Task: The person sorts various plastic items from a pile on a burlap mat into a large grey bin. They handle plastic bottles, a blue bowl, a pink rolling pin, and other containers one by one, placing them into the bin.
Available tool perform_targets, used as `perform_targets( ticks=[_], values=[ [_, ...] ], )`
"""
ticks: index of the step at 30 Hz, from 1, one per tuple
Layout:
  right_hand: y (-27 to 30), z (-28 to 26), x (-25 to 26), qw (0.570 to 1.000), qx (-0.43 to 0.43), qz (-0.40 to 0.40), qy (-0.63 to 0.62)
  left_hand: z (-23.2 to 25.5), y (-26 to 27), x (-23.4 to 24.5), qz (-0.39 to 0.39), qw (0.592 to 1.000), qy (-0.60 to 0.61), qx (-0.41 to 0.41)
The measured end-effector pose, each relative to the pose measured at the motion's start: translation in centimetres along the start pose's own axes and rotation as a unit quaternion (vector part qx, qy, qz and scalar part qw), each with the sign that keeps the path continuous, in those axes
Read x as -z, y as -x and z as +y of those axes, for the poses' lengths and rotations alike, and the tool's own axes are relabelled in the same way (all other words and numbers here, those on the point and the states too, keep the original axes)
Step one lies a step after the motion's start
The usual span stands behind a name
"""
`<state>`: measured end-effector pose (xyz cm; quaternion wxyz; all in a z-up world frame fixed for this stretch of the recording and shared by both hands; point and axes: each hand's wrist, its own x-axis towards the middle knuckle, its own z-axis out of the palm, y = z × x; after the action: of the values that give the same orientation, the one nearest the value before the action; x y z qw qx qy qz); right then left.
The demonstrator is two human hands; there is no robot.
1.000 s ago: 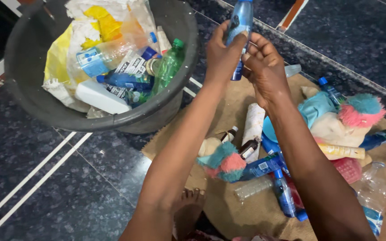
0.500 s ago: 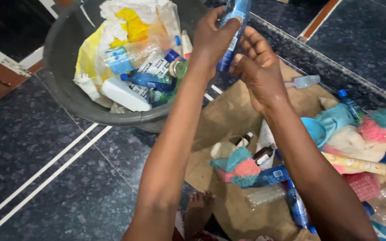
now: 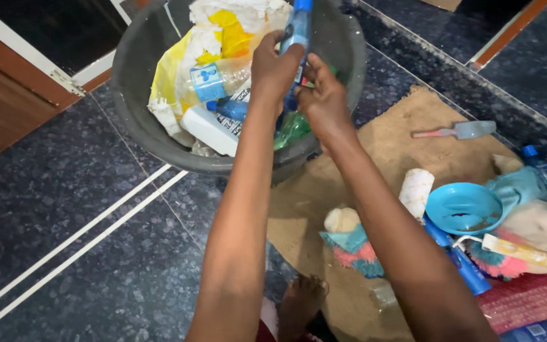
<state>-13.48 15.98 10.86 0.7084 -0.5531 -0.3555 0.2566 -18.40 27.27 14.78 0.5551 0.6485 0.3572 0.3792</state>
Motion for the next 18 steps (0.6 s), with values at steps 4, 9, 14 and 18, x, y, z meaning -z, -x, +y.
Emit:
perform_targets(
  ticks=[4,9,14,18],
  values=[
    [1.3,0.6,-0.9,0.951,0.079,-0.048,0.294,-2.2,0.1,1.5,0.012,0.996,0.057,0.07],
    [1.6,-1.5,-2.6,0.86,0.079,-0.097,0.494,-5.1,-0.9,3.1,0.093,0.992,0.014,0.08],
    [1.7,-2.4,-3.0,0.842,0.042,-0.133,0.521,-8.7,-2.3,4.1,0.177,0.98,-0.004,0.094],
    [1.8,-2.5,-3.0,0.839,0.055,-0.135,0.524,-10.0,-3.1,4.4,0.207,0.972,-0.01,0.114]
  ],
)
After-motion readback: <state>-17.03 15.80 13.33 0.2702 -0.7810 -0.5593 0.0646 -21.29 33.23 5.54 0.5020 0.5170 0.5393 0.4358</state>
